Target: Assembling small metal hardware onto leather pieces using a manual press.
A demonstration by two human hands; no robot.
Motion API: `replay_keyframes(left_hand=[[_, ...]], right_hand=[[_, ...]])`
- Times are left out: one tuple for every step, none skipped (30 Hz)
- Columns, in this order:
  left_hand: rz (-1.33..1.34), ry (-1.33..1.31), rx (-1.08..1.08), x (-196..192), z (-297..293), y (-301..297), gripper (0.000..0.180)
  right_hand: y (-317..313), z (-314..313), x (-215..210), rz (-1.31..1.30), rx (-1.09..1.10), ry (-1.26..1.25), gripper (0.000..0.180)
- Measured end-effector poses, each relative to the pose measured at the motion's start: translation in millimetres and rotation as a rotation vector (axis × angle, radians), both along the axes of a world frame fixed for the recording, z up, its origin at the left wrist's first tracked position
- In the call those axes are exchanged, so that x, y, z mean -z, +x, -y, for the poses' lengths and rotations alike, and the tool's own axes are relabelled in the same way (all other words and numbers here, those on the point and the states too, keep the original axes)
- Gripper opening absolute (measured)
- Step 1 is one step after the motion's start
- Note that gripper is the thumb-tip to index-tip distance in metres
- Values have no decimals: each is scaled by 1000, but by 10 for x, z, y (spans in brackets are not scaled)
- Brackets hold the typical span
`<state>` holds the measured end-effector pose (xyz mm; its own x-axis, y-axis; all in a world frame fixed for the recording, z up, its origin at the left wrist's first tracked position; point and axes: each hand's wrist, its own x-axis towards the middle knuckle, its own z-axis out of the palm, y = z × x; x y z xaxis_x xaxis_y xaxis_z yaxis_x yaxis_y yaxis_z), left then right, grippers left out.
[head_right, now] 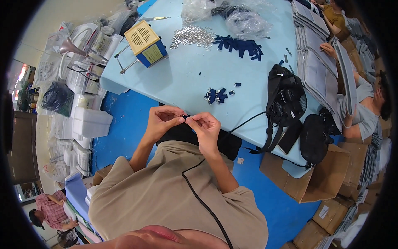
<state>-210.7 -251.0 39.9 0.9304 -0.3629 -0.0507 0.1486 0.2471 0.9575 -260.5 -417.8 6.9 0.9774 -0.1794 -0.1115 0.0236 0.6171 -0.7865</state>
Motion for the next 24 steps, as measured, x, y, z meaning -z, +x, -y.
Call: replay_keyframes(left_hand=[[9, 38, 21, 29, -23, -5, 25], [18, 78, 39, 43, -46, -12, 23], [29, 86, 20, 50, -48, 0, 23], [30, 99, 55, 46, -34, -3, 21], [31, 114, 88, 33, -23, -4, 19], [32, 138, 109, -23, -8, 2, 18], [27, 123, 96, -10, 9, 0, 18], [23, 106, 83, 11, 11, 3, 17], [34, 114, 60, 6, 9, 5, 17], [52, 126, 63, -2, 2, 8, 16], [69, 138, 68, -10, -28, 21, 14], [79, 143, 58, -16, -81, 73, 14], [116, 167, 10, -33, -183, 152, 13], [154, 190, -34, -70, -303, 244, 11], [118, 343, -159, -279, -467, 355, 9], [209, 369, -319, -206, -708, 556, 9], [282, 324, -473, -261, -942, 718, 9], [310, 411, -568, -309, -1231, 898, 11], [305, 447, -656, -292, -1509, 1089, 14], [302, 488, -749, -249, -1768, 1251, 17], [193, 488, -792, -197, -1974, 1398, 22], [85, 484, -831, -125, -2132, 1536, 28], [90, 483, -828, -56, -2241, 1637, 28], [-13, 467, -824, 24, -2323, 1713, 32]], right_hand=[[-5, -10, 6, 5, -9, -9, 13], [-21, -11, 3, 13, -25, -2, 13], [-27, -9, 8, 5, 1, -39, 14], [-33, -16, 8, -2, 22, -73, 14], [-34, -20, -6, 0, 42, -113, 15], [-29, -18, -3, 15, 21, -101, 15], [-32, -18, 0, 28, 57, -131, 15], [-31, -21, 7, 42, 94, -161, 15], [-24, -18, 28, 33, 99, -164, 15], [-13, -25, 33, 46, 79, -157, 15], [-1, -34, 38, 36, 62, -192, 15], [9, -40, 44, 26, 54, -229, 14], [9, -59, -4, 32, 40, -225, 13], [16, -69, -21, 40, 34, -221, 13], [11, -67, -38, 14, 21, -217, 14], [10, -72, -51, -10, 3, -210, 14], [17, -68, -42, -8, 1, -211, 14], [21, -59, -16, -8, -7, -220, 14], [16, -50, 3, -8, -12, -230, 14], [9, -50, 21, -5, -13, -225, 14], [6, -50, 32, -14, -17, -234, 14], [12, -56, 46, -23, -18, -245, 14], [14, -63, 47, -19, -14, -244, 14], [2, -64, 49, -28, -19, -241, 14]])
